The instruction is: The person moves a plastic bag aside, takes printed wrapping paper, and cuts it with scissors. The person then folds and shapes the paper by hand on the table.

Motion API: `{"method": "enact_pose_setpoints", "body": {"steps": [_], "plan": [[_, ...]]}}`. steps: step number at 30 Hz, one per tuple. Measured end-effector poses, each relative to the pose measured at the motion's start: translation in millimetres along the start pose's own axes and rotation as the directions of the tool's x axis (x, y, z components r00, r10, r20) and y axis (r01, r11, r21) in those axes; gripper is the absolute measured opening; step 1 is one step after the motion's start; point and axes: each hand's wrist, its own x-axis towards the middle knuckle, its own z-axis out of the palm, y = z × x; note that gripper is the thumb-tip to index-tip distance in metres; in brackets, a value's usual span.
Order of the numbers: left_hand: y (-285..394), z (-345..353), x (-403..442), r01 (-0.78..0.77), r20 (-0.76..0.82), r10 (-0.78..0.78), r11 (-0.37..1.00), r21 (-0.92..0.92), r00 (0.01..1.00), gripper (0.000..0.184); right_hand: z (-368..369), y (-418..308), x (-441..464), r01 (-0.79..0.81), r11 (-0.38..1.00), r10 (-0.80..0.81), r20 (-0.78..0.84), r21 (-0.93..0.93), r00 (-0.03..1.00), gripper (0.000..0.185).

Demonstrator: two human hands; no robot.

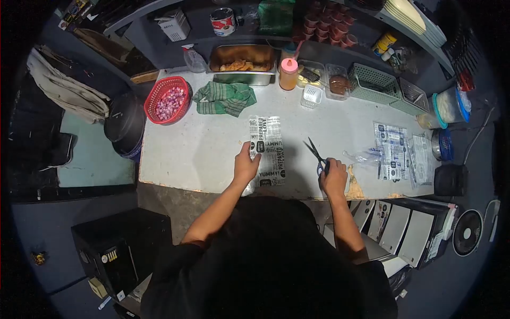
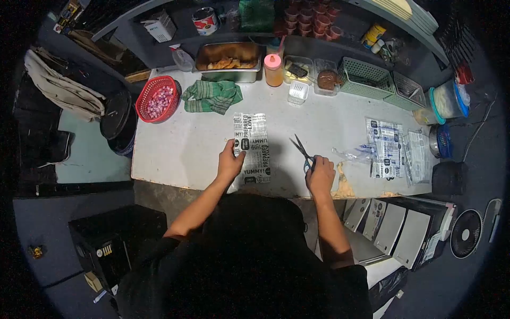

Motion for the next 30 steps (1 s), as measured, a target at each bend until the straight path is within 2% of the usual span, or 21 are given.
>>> {"method": "enact_pose_setpoints", "body": {"steps": [1, 2, 3, 4, 6, 7, 8, 10, 11, 12, 13, 14, 15, 16, 18, 19, 21, 24, 30], "plan": [[1.0, -2.9, 3.3, -0.003, -0.001, 0.003, 1.0, 0.005, 1.0, 0.041, 1.4, 0.6, 1.1, 0.042, 0.999, -0.043, -0.036, -0.028, 0.998, 0.055], [-2.8, -4.8, 6.8, -0.044, -0.02, 0.046, 0.995, 0.086, 0.999, 0.04, 5.9, 3.6, 2.4, 0.042, 0.999, -0.043, -0.037, -0.024, 0.998, 0.055], [-6.5, -6.2, 9.9, -0.084, -0.034, 0.09, 0.983, 0.166, 0.995, 0.04, 10.6, 6.4, 4.3, 0.056, 0.998, -0.053, -0.055, 0.039, 0.997, 0.051], [-9.7, -6.6, 13.4, -0.086, -0.035, 0.093, 0.982, 0.165, 0.995, 0.04, 14.3, 9.9, 6.7, 0.073, 0.992, -0.065, -0.076, 0.099, 0.995, 0.047], [-30.2, -5.7, 23.6, -0.246, -0.177, 0.233, 0.968, -0.054, 0.956, 0.041, 11.1, 8.6, 9.9, 0.091, 0.985, -0.079, -0.086, 0.144, 0.993, 0.043], [-43.0, -7.7, 33.5, -0.331, -0.151, 0.304, 0.919, -0.215, 0.941, 0.039, 9.9, 6.4, 11.3, 0.107, 0.976, -0.091, -0.093, 0.19, 0.991, 0.038], [-39.0, -11.0, 34.8, -0.218, -0.11, 0.189, 0.875, -0.432, 0.976, 0.04, 11.0, 7.6, 13.2, 0.118, 0.974, -0.102, -0.091, 0.191, 0.991, 0.038], [-24.2, -27.3, 33.5, -0.002, 0.02, 0.032, 0.588, -0.809, 0.999, 0.042, 14.6, 17.3, 18.0, 0.144, 0.939, -0.116, -0.104, 0.313, 0.988, 0.039], [-12.5, -37.8, 31.5, -0.014, 0.003, 0.029, 0.587, -0.81, 1.0, 0.042, 12.4, 18.4, 20.3, -0.002, 0.876, -0.035, 0.069, 0.482, 0.997, 0.032], [-1.6, -48.6, 29.4, 0.042, 0.055, 0.02, 0.415, -0.909, 0.998, 0.042, 7.6, 11.0, 21.9, 0.014, 0.874, -0.054, 0.07, 0.486, 0.996, 0.032], [8.0, -58.4, 26.2, 0.101, 0.109, 0.022, 0.227, -0.969, 0.994, 0.042, 3.0, 4.6, 20.3, -0.208, 0.542, -0.015, 0.257, 0.814, 0.966, 0.03], [11.9, -64.4, 25.9, 0.087, 0.093, 0.014, 0.227, -0.97, 0.996, 0.042, -5.5, -4.7, 16.9, -0.435, 0.085, -0.069, 0.44, 0.897, 0.895, 0.029], [14.2, -67.6, 27.2, 0.087, 0.091, 0.012, 0.191, -0.978, 0.996, 0.042, -18.0, -16.5, 11.8, -0.477, -0.071, -0.191, 0.458, 0.876, 0.868, 0.033], [17.3, -69.7, 28.5, 0.086, 0.089, 0.013, 0.154, -0.984, 0.996, 0.042, -27.4, -28.8, 5.9, -0.482, -0.066, -0.203, 0.461, 0.874, 0.864, 0.033], [15.9, -68.1, 34.0, 0.057, 0.059, 0.013, 0.125, -0.99, 0.998, 0.044, -43.6, -54.5, -6.6, -0.606, -0.157, -0.403, 0.51, 0.78, 0.76, 0.039], [18.3, -67.3, 35.7, 0.039, 0.04, 0.009, 0.103, -0.994, 0.999, 0.045, -51.2, -68.9, -13.6, -0.608, -0.152, -0.41, 0.51, 0.779, 0.756, 0.039], [33.5, -65.7, 32.0, 0.013, 0.011, -0.014, 0.09, -0.996, 1.0, 0.046, -65.9, -95.6, -27.4, -0.671, -0.199, -0.574, 0.47, 0.715, 0.671, 0.055], [52.1, -67.2, 29.6, -0.048, -0.048, 0.007, 0.059, -0.997, 0.999, 0.044, -89.5, -119.5, -36.5, -0.703, -0.147, -0.609, 0.497, 0.696, 0.619, 0.064], [66.5, -76.6, 28.3, -0.118, -0.114, 0.079, 0.051, -0.992, 0.99, 0.048, -96.3, -131.7, -34.4, -0.672, -0.137, -0.572, 0.496, 0.727, 0.653, 0.056]]}}
